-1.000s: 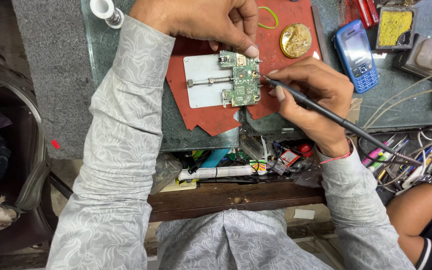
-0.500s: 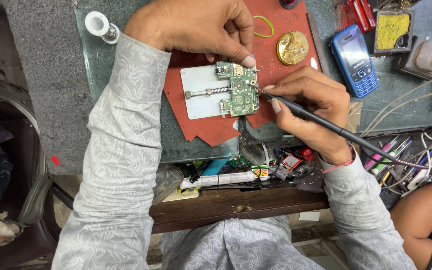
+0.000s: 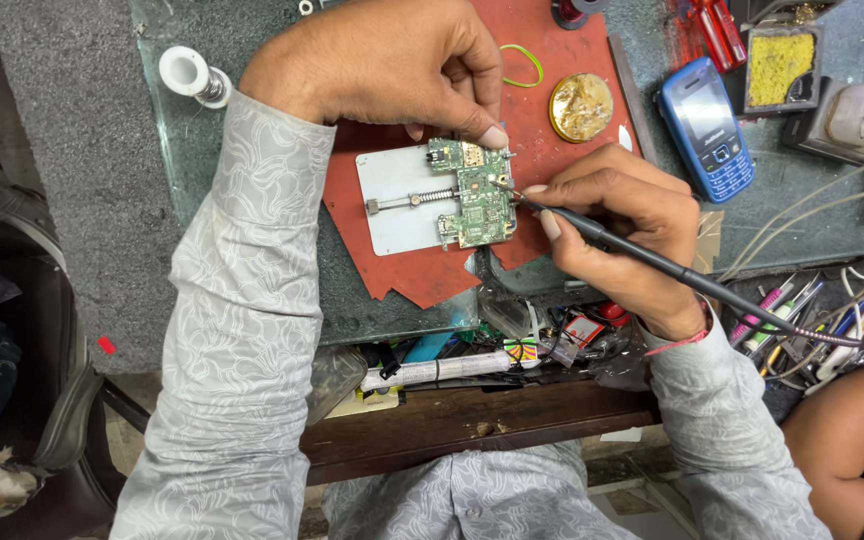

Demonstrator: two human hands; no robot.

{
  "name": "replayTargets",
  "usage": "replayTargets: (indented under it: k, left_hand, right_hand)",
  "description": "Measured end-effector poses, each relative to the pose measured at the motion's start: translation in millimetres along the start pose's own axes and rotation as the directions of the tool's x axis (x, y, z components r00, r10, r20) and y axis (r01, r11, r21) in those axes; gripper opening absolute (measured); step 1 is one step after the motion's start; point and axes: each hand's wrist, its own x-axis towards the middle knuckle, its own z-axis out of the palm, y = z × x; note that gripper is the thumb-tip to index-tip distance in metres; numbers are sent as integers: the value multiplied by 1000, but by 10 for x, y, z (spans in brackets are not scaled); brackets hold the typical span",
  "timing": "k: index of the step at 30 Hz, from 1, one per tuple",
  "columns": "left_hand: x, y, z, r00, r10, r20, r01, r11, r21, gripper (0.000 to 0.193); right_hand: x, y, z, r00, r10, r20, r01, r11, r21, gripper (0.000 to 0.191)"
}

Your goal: The person holds a mobile phone motherboard on the workbench with one hand and uses a soldering iron with the other to solder components on the board, repositioning and turning the board to work on different edges throughout the clip.

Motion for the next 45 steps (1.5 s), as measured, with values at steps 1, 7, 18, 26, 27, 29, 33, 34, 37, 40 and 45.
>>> replayTargets:
  k: [1, 7, 18, 26, 27, 29, 33, 34, 37, 40, 45]
  left_hand:
    - [-2, -2, -1, 1000, 1, 1, -1, 1000, -1, 26]
    - [15, -20, 4, 1000, 4, 9, -4, 1000, -16, 26]
    - [48, -67, 27, 1000, 3, 11, -2, 999, -43, 28]
    - [46, -65, 32, 1000, -14, 12, 14, 999, -43, 28]
    - [43, -64, 25, 1000, -16, 15, 16, 999, -48, 29]
    - [40, -57, 24, 1000, -4, 4, 4, 999, -39, 27]
    - [24, -49, 35, 999, -31, -7, 31, 999, -36, 27]
    - [32, -43, 41, 1000, -31, -4, 30, 999, -42, 27]
    - [26, -34, 36, 999, -34, 1, 34, 998, -56, 28]
    - [19, -21, 33, 999, -32, 11, 32, 998, -59, 28]
    - [6, -14, 30, 998, -59, -9, 59, 998, -19, 28]
  right_hand:
    - [3, -1, 2, 1000, -3, -4, 3, 1000, 3, 16]
    - [-10, 0, 4, 1000, 7, -14, -7, 1000, 19, 16]
    - [-14, 33, 7, 999, -18, -35, 17, 1000, -13, 16]
    - [-23, 29, 1, 999, -20, -26, 20, 1000, -4, 17]
    - [-15, 27, 3, 999, -26, -21, 25, 1000, -5, 17]
    - [-9, 17, 5, 1000, -12, -27, 11, 1000, -13, 17]
    - [-4, 2, 9, 1000, -15, -26, 15, 1000, -13, 17]
    - [-5, 2, 4, 1000, -12, -28, 11, 1000, -18, 17]
    - [-7, 0, 14, 999, 5, -32, -6, 1000, -25, 17]
    - [-18, 0, 9, 999, 16, -29, -17, 1000, -12, 17]
    - [-9, 11, 8, 999, -24, -22, 24, 1000, 1, 17]
